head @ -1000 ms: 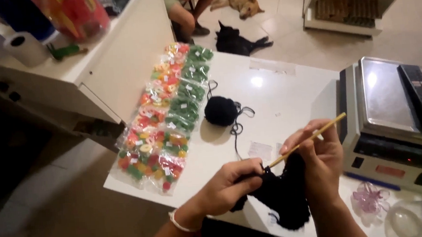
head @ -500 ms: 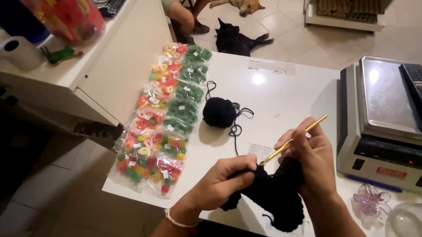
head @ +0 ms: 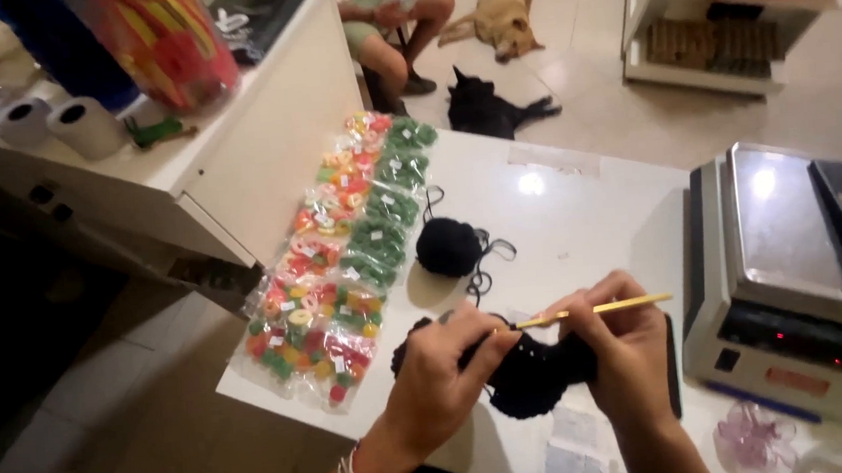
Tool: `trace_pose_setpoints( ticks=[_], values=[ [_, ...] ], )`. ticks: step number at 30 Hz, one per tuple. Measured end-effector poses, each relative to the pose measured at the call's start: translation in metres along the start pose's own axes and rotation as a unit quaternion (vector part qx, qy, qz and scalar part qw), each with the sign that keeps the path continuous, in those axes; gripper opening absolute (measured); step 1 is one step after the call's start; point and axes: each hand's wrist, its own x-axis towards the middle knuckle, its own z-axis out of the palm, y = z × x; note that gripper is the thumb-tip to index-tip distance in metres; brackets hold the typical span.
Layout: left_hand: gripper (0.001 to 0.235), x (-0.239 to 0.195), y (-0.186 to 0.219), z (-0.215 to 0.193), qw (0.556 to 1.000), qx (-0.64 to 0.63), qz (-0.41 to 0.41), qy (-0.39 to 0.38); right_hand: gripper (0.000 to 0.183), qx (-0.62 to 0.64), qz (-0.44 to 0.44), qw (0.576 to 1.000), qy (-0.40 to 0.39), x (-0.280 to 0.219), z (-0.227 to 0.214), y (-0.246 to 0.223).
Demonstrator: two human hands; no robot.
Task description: The person crochets a black fabric using a crochet hook and black yarn. They repeatedly insert the hook into the fabric, pull yarn through loops, and adjust the workpiece while seated at a counter.
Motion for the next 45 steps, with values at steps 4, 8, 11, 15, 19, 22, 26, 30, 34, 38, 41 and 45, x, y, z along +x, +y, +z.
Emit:
trace_pose_setpoints(
  ticks=[4,8,11,15,19,22,26,30,34,38,41,45],
  values=[
    [0.027,0.0,0.006,0.001,1.0,-0.003,-0.016,-0.012,0.014,-0.032,-0.026,0.994,-0.101,0.006,-0.016,0.002],
    [0.027,-0.005,-0.007,0.006,0.999,-0.011,-0.039,-0.028,0.045,-0.038,-0.027,0.959,-0.281,0.029,-0.035,0.009],
    [0.026,-0.004,-0.013,0.011,0.998,-0.036,-0.06,-0.002,0.017,-0.102,0.007,0.964,-0.247,0.039,-0.045,0.019],
    [0.035,-0.003,-0.016,0.017,0.981,-0.093,-0.171,-0.009,0.035,-0.244,-0.07,0.906,-0.338,0.055,-0.062,0.025],
    [0.032,-0.017,-0.036,0.032,0.985,-0.098,-0.136,-0.03,0.051,-0.325,-0.15,0.695,-0.624,0.109,-0.144,0.234],
    [0.027,-0.005,-0.009,0.017,0.977,-0.115,-0.177,-0.028,0.05,-0.215,-0.122,0.894,-0.374,0.033,-0.029,0.006],
    [0.028,-0.005,-0.026,0.016,0.979,-0.129,-0.159,0.002,0.043,-0.098,-0.062,0.968,-0.223,0.017,-0.034,0.059],
    [0.031,0.008,-0.02,0.0,0.974,-0.114,-0.19,-0.052,0.013,-0.062,-0.093,0.985,-0.129,0.022,-0.009,0.038],
    [0.047,0.015,-0.021,-0.015,0.965,-0.011,-0.23,-0.13,0.016,-0.127,-0.098,0.982,-0.104,0.025,-0.004,0.027],
    [0.038,0.015,-0.018,-0.021,0.948,-0.011,-0.295,-0.122,0.019,-0.121,-0.083,0.984,-0.104,0.019,-0.002,0.031],
    [0.031,0.015,-0.012,-0.022,0.938,-0.05,-0.326,-0.109,0.009,-0.048,-0.029,0.998,-0.014,0.014,0.004,0.034],
    [0.027,0.012,-0.008,-0.017,0.936,-0.045,-0.336,-0.097,0.017,-0.039,-0.095,0.995,-0.009,0.008,0.007,0.024]
  ],
)
